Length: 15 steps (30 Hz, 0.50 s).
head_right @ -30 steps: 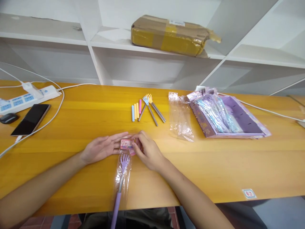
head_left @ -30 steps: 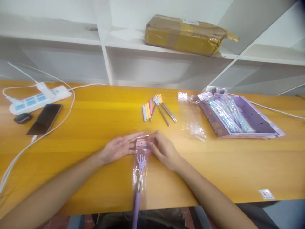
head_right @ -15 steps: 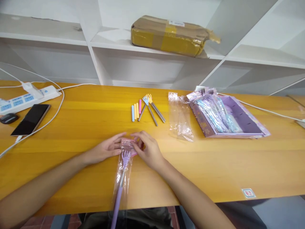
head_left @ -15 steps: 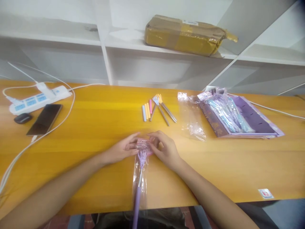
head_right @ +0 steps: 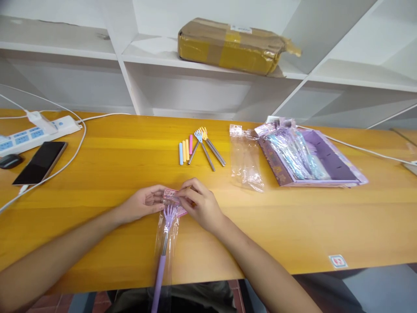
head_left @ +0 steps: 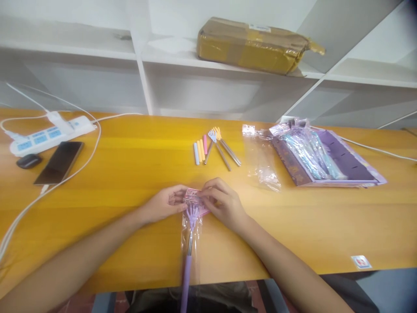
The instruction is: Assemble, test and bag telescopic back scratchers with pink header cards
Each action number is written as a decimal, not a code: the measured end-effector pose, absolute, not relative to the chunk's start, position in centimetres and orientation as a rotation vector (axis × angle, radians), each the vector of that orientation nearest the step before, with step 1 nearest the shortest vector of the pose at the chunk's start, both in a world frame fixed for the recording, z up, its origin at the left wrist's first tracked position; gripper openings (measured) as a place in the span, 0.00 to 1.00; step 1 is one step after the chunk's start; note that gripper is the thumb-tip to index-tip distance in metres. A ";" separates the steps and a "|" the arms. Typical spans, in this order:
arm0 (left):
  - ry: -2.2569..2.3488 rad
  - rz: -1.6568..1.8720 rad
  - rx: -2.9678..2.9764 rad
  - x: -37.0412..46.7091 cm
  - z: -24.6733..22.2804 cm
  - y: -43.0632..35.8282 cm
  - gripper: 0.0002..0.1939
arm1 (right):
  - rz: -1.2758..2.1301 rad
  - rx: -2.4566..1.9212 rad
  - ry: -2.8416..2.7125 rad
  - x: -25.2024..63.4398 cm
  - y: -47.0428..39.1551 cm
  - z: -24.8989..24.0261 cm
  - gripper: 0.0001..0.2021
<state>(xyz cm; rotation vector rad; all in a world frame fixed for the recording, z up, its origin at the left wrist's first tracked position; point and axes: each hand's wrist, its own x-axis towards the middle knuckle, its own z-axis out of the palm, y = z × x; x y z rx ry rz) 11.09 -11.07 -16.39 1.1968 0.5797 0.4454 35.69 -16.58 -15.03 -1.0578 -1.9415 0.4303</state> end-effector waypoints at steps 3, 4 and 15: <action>0.569 0.450 1.187 11.1 -16.3 -11.1 0.22 | 0.434 -1.078 -1.947 35.7 -16.7 -15.3 0.08; 0.564 0.458 1.187 11.2 -16.3 -11.1 0.21 | 0.428 -1.086 -1.955 35.7 -16.7 -15.4 0.08; 0.682 0.523 1.304 11.4 -16.2 -11.4 0.17 | 0.353 -1.113 -2.062 35.3 -17.0 -16.6 0.07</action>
